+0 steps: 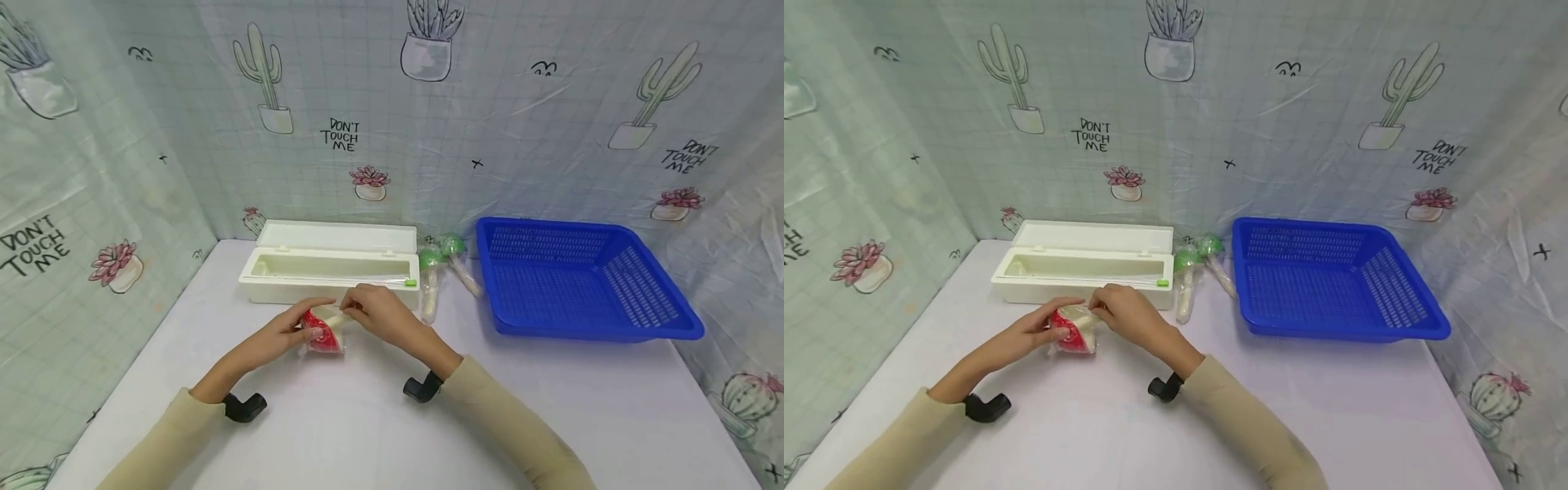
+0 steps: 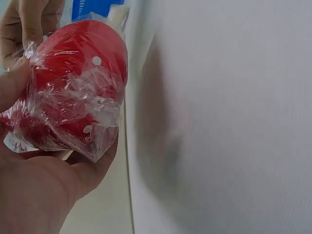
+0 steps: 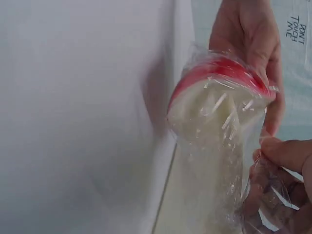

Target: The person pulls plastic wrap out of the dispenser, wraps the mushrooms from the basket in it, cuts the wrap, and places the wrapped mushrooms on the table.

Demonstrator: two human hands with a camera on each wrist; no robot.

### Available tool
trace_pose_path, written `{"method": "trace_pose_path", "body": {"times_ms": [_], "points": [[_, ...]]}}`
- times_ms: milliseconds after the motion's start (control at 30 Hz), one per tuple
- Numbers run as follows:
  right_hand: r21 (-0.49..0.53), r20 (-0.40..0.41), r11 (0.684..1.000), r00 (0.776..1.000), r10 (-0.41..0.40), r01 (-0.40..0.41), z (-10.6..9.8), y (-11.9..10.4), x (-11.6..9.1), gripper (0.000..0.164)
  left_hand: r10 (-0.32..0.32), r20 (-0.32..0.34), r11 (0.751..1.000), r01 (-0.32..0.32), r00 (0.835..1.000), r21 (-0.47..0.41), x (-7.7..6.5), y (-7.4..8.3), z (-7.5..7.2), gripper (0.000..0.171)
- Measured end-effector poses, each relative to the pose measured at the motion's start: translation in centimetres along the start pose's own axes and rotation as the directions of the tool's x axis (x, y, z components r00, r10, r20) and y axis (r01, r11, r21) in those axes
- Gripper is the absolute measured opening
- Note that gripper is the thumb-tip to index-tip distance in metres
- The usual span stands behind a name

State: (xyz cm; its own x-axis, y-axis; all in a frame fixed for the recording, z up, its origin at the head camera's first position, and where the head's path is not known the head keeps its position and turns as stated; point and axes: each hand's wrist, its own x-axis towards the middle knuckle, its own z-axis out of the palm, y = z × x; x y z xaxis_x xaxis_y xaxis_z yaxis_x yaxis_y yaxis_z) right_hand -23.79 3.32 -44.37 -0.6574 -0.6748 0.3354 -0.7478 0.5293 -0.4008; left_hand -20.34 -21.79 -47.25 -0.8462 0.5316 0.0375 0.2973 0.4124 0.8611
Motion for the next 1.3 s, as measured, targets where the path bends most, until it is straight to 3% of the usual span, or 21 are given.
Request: {"method": "trace_pose_path", "body": {"times_ms": [100,200,367,500,667,867,1000,1100,1167,1300], "points": [[-0.004,0.006,1.0,1.0,-0.009,0.009,0.4,-0.1,-0.8,0.005,-0.008,0.007,1.0,0.008,1.0,-0.025,0.2,0.2,0.7,0.043],[0.009,0.069,1.0,0.998,-0.003,0.002,0.8,0.3,-1.4,0.007,0.017,0.024,1.0,-0.017,1.0,-0.016,0.4,0.2,1.2,0.036],[-0.036,0.196,0.993,0.974,0.113,-0.109,0.2,1.7,-2.7,0.024,0.024,0.059,1.0,-0.023,0.998,-0.014,0.7,0.2,1.2,0.028],[-0.138,0.166,0.976,0.968,0.19,-0.168,-0.8,2.8,-3.8,0.02,0.037,0.074,0.999,-0.038,0.997,0.011,0.8,0.1,0.9,0.024],[-0.188,0.122,0.969,0.976,0.183,-0.158,-1.2,3.6,-4.7,0.011,0.089,0.05,0.99,-0.094,0.995,0.106,0.8,0.0,0.6,0.026],[-0.122,0.178,0.973,0.96,0.218,-0.198,-1.0,4.1,-5.4,0.037,0.146,-0.014,0.968,-0.14,0.989,0.207,0.7,0.3,1.2,0.036],[-0.102,0.086,0.982,0.982,0.167,-0.158,-0.8,4.3,-5.4,0.014,0.144,-0.012,0.957,-0.136,0.99,0.255,0.8,0.6,2.0,0.031],[-0.009,0.011,0.985,0.985,0.174,-0.174,-1.0,4.1,-5.3,0.008,0.155,0.028,0.924,-0.155,0.988,0.35,1.1,0.6,2.6,0.053],[0.068,-0.011,0.975,0.977,0.212,-0.211,-1.4,3.9,-5.3,0.01,0.169,0.019,0.902,-0.162,0.985,0.401,1.3,0.6,2.9,0.064],[0.224,-0.013,0.938,0.962,0.273,-0.264,-1.8,3.3,-5.4,0.009,0.144,-0.075,0.921,-0.106,0.987,0.374,1.5,0.3,2.8,0.052]]}}
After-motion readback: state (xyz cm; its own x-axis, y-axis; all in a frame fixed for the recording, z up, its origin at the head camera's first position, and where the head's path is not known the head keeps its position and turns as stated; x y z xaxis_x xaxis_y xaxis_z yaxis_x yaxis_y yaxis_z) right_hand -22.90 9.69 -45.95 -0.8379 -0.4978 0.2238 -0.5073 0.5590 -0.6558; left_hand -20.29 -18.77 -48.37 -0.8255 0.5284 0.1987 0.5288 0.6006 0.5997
